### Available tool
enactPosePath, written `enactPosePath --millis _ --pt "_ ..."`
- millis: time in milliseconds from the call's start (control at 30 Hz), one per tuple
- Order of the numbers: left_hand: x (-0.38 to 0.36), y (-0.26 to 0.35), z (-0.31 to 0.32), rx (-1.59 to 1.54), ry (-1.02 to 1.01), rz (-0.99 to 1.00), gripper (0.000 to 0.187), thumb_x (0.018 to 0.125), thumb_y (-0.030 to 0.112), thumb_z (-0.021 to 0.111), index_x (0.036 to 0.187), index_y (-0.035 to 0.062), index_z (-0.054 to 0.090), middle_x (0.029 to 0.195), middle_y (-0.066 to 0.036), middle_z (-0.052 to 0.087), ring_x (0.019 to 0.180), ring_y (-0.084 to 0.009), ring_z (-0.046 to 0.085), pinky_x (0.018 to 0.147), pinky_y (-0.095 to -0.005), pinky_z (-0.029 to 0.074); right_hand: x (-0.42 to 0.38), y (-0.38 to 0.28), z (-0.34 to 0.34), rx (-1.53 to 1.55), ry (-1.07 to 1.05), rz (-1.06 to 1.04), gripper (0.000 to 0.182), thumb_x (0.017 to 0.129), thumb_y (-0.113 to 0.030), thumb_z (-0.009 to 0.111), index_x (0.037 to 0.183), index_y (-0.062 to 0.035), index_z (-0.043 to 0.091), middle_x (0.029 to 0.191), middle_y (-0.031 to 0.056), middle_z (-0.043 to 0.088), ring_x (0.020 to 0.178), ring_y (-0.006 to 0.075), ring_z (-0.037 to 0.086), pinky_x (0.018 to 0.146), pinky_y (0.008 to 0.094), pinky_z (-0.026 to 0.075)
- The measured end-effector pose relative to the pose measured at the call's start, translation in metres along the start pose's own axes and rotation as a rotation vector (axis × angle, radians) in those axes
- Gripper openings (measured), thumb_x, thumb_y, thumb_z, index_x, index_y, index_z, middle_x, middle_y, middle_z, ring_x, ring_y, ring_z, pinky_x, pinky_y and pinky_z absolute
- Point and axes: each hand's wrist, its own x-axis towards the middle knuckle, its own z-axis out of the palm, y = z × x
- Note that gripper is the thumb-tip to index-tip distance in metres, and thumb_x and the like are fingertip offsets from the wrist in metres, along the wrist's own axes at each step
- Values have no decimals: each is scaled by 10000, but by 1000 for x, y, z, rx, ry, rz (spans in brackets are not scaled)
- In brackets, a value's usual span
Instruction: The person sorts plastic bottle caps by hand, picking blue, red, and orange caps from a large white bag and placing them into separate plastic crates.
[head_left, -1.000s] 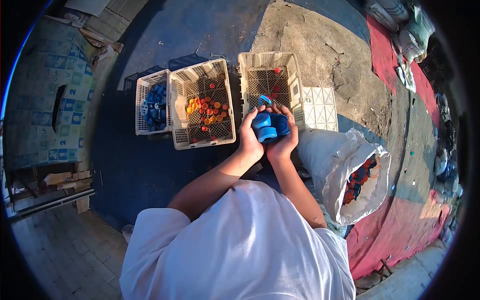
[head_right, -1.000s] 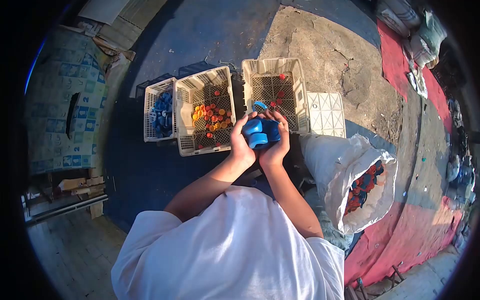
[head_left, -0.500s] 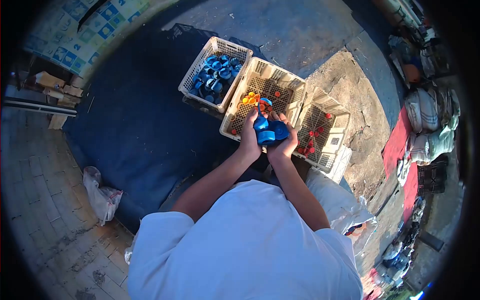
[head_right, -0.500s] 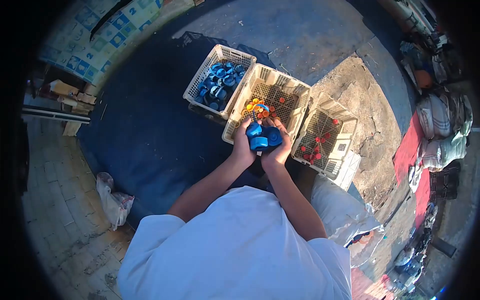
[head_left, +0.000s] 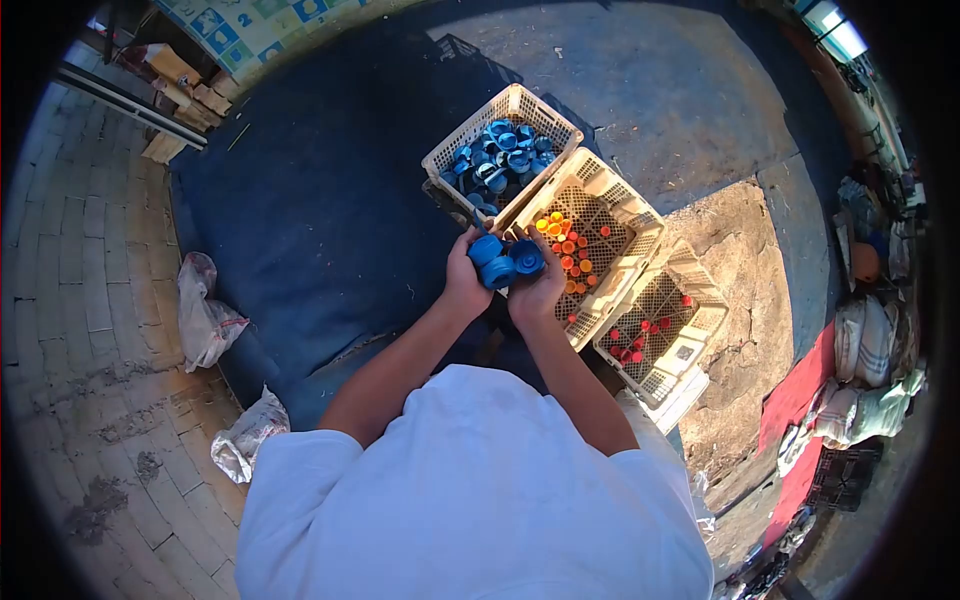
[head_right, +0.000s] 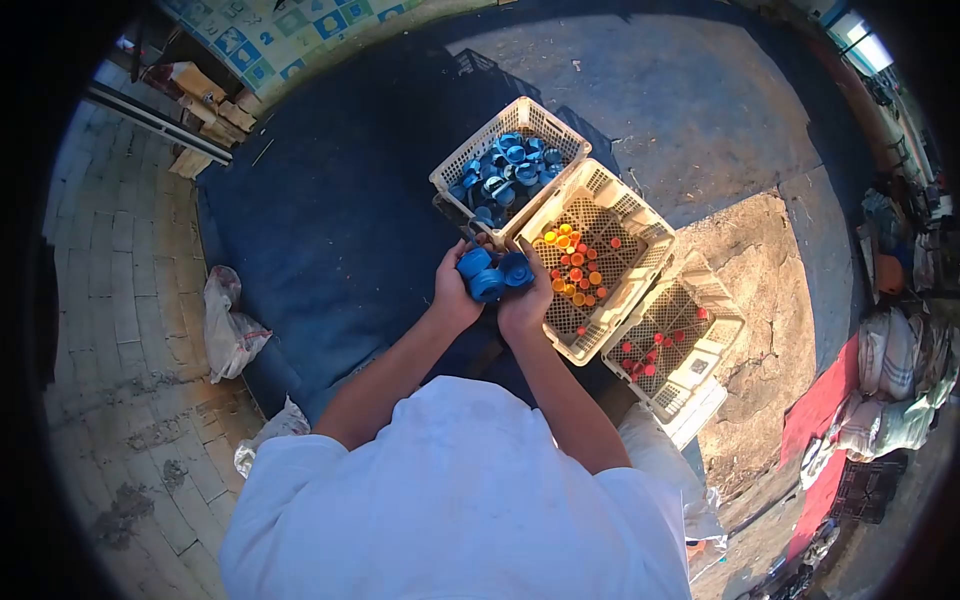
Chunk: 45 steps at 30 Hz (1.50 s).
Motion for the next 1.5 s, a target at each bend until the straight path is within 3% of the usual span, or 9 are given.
enactPosePath --millis 233,467,700,1033,1133,1233,1333,1433,1500 --pt "30 32 3 95 119 -37 378 1082 315 365 1176 50 617 1034 -119 680 1012 -256 668 964 -420 549 43 26 5 -8 6 -17 524 1009 -336 479 1431 -27 445 1380 176 577 1262 297 564 1140 463 386" --pt "115 78 0 192 149 -216 414 1079 359 341 1188 62 607 1101 -121 697 1041 -246 680 973 -408 543 111 58 38 65 200 -82 463 1007 -288 461 1395 -36 466 1334 151 600 1273 309 561 1135 459 396" --pt "183 128 -10 333 25 -366 418 1078 406 402 1193 68 619 1095 -110 707 1062 -230 682 994 -375 519 171 92 53 -72 364 -65 364 997 -320 499 1279 -94 549 1253 111 652 1233 280 592 1120 491 406" --pt "219 149 -27 429 21 -587 312 1030 382 502 1165 119 602 1110 -68 686 1068 -205 666 915 -377 530 202 103 53 -156 530 -16 343 944 -310 573 1197 -79 556 1145 109 637 1091 257 610 930 453 482" --pt "224 154 -30 424 18 -596 320 1029 314 495 1208 58 565 1184 -114 648 1134 -264 650 982 -435 516 203 100 46 -173 437 32 390 949 -300 574 1244 -51 518 1203 118 603 1121 264 594 950 448 469" --pt "228 157 -29 398 10 -581 339 1025 292 506 1248 38 519 1216 -140 628 1142 -302 647 961 -441 529 204 100 49 -126 463 -15 497 962 -299 573 1353 -19 446 1420 158 510 1184 284 568 975 437 459" --pt "232 159 -26 410 88 -571 379 1029 274 497 1310 22 468 1295 -169 601 1153 -330 643 947 -447 540 207 103 54 -127 538 -59 636 982 -300 557 1495 -4 325 1625 184 308 1238 310 538 993 418 446" --pt "233 165 -28 405 23 -605 416 1037 263 474 1371 21 413 1346 -181 577 1157 -343 641 948 -447 542 204 106 56 -130 476 -68 720 994 -299 541 1574 -7 229 1694 193 173 1311 342 504 1036 441 450" --pt "234 168 -31 384 47 -630 406 1039 257 463 1372 26 434 1349 -172 584 1158 -338 641 959 -456 536 203 107 54 -102 477 -50 726 998 -292 534 1584 -3 216 1682 199 204 1337 360 492 1062 467 453"
